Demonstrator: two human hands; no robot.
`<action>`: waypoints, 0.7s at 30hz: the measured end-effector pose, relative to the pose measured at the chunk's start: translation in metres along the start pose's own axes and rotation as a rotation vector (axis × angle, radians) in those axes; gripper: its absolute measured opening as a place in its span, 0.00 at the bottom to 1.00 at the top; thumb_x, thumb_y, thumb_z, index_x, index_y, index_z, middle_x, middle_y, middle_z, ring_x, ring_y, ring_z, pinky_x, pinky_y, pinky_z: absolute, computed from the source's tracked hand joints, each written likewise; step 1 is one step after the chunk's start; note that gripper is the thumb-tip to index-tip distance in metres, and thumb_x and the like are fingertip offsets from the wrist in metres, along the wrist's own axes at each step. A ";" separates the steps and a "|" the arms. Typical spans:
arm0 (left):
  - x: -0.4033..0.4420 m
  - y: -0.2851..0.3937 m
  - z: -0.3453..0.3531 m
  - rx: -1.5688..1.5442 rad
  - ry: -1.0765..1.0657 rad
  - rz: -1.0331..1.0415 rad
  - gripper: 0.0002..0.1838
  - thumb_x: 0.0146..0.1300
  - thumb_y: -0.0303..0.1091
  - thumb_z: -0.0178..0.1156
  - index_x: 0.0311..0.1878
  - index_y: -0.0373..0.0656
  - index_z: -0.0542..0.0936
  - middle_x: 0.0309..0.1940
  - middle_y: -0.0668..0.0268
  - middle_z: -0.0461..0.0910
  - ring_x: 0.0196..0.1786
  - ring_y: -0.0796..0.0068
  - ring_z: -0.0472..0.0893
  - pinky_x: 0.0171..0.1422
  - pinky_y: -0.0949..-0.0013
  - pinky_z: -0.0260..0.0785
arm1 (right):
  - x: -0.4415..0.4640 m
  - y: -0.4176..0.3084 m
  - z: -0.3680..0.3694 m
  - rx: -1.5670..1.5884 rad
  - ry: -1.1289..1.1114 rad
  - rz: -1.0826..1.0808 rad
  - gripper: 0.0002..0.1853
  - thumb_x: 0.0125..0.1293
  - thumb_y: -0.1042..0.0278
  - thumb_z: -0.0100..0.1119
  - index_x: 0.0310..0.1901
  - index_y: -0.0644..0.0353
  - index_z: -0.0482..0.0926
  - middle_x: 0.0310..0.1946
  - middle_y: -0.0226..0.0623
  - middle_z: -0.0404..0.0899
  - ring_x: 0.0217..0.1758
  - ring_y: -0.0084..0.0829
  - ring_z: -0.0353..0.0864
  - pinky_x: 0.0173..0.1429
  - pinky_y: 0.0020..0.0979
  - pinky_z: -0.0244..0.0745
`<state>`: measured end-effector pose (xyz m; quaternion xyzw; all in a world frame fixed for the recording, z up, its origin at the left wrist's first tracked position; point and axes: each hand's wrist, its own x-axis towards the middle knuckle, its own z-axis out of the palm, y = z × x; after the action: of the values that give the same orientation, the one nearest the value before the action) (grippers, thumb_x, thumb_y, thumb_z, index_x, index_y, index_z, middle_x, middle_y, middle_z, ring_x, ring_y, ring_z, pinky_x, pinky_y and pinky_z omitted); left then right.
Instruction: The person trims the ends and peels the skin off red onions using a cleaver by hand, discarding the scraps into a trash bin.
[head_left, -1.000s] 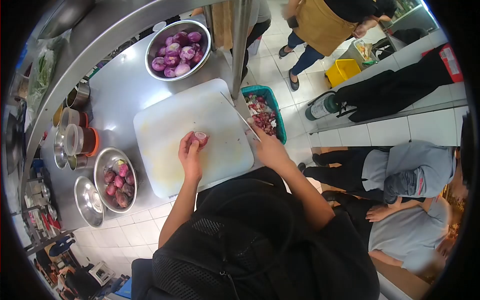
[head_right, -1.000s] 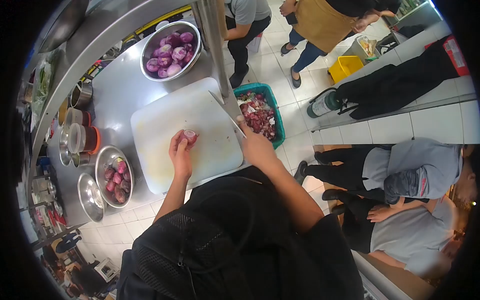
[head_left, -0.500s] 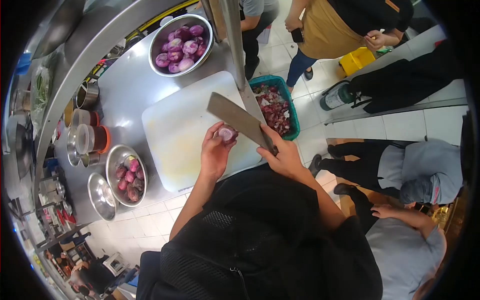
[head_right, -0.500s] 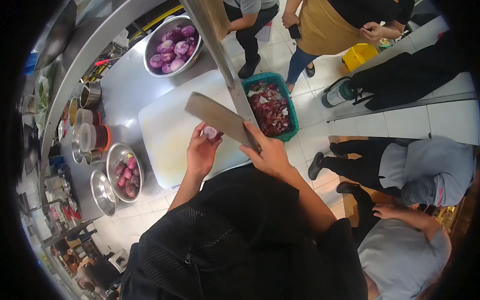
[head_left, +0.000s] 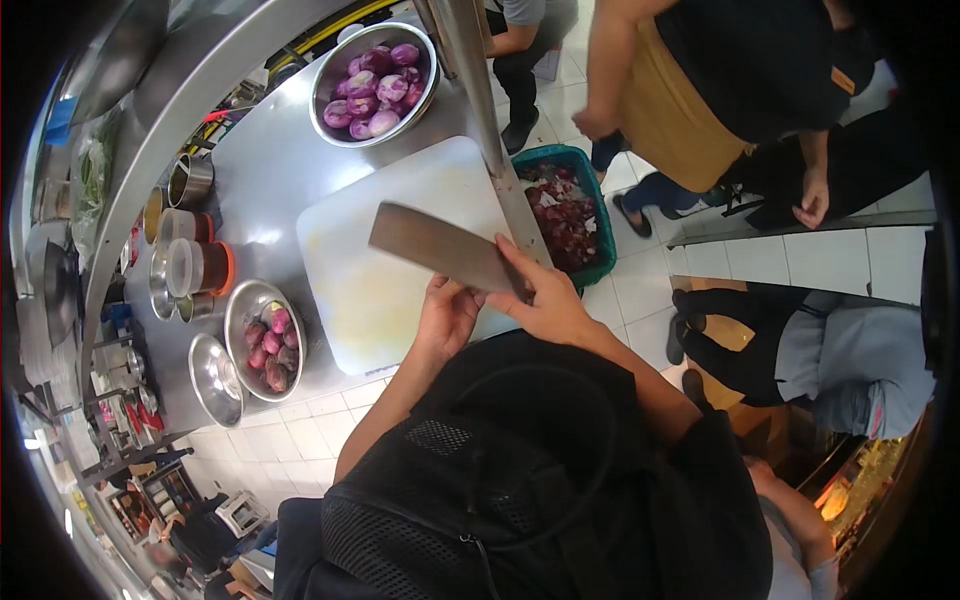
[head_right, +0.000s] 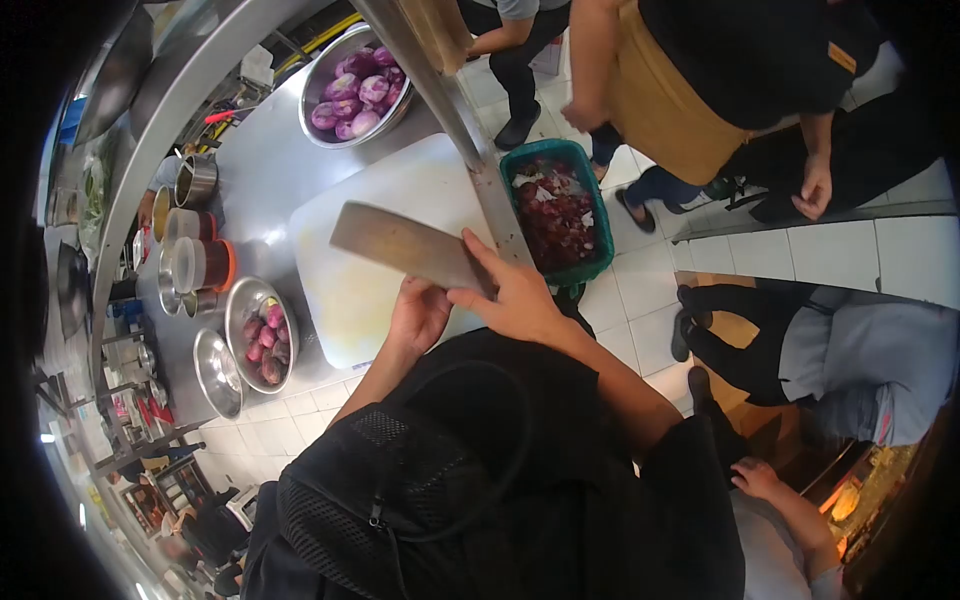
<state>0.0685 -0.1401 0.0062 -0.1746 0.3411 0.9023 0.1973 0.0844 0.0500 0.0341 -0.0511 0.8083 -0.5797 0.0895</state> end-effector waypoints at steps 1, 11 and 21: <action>-0.001 0.001 0.000 0.000 0.001 0.003 0.19 0.74 0.28 0.56 0.66 0.42 0.71 0.60 0.61 0.79 0.61 0.62 0.80 0.68 0.58 0.75 | 0.000 -0.003 0.000 -0.037 -0.027 -0.051 0.48 0.62 0.39 0.70 0.80 0.45 0.60 0.38 0.56 0.86 0.38 0.53 0.87 0.49 0.40 0.79; 0.002 0.003 -0.006 0.097 -0.138 -0.036 0.17 0.78 0.40 0.55 0.62 0.41 0.74 0.54 0.67 0.78 0.59 0.73 0.78 0.66 0.67 0.73 | 0.006 -0.036 -0.007 -0.371 -0.259 0.045 0.58 0.63 0.27 0.61 0.81 0.59 0.48 0.30 0.64 0.82 0.35 0.62 0.84 0.44 0.51 0.77; -0.006 0.008 -0.001 0.256 0.033 -0.007 0.27 0.79 0.39 0.54 0.74 0.35 0.65 0.62 0.59 0.77 0.65 0.67 0.77 0.73 0.62 0.70 | -0.001 -0.027 0.004 -0.374 -0.193 0.079 0.56 0.61 0.29 0.65 0.82 0.51 0.51 0.29 0.58 0.82 0.37 0.61 0.84 0.49 0.49 0.78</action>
<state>0.0700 -0.1481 0.0123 -0.1642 0.4563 0.8476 0.2156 0.0854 0.0373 0.0586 -0.0903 0.8908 -0.4082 0.1782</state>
